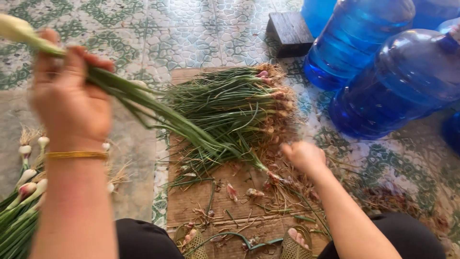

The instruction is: The person is cleaning green onions by peeling off the dry outer skin and sorting them into a clean pile.

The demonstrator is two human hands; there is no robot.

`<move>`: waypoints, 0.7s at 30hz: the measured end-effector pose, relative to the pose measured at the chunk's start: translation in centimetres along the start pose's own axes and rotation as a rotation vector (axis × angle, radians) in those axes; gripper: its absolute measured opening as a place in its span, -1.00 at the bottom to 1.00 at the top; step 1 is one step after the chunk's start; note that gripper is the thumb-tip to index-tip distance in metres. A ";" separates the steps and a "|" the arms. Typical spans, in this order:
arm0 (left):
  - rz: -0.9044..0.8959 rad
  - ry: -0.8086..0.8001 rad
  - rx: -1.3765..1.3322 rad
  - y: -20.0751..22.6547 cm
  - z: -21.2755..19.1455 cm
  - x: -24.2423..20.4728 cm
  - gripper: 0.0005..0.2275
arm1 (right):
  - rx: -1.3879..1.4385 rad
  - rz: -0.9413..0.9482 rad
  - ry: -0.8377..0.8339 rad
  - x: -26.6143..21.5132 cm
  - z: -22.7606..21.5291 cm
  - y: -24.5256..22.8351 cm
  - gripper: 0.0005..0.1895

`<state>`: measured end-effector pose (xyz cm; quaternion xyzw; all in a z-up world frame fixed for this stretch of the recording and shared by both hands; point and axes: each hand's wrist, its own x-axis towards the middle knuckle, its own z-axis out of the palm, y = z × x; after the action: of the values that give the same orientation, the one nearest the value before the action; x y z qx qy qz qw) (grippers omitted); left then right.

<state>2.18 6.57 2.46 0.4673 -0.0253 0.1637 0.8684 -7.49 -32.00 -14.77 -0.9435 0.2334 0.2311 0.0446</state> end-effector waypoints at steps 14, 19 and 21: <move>0.078 0.333 -0.093 6.5 -5.6 2.4 -0.63 | 1.024 -0.941 0.033 -14.5 -2.9 -21.5 -0.58; 0.013 0.240 -0.230 4.9 -5.7 1.6 -0.55 | 1.098 -0.715 -0.013 -12.6 -0.7 -22.5 -0.63; 0.016 0.231 -0.262 4.7 -5.6 1.5 -0.53 | 1.098 -0.699 -0.031 -12.3 -0.2 -22.0 -0.65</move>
<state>1.50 13.94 3.44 0.3277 0.0499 0.2188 0.9177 -6.89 -7.34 -9.51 -0.8003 -0.0037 0.0637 0.5962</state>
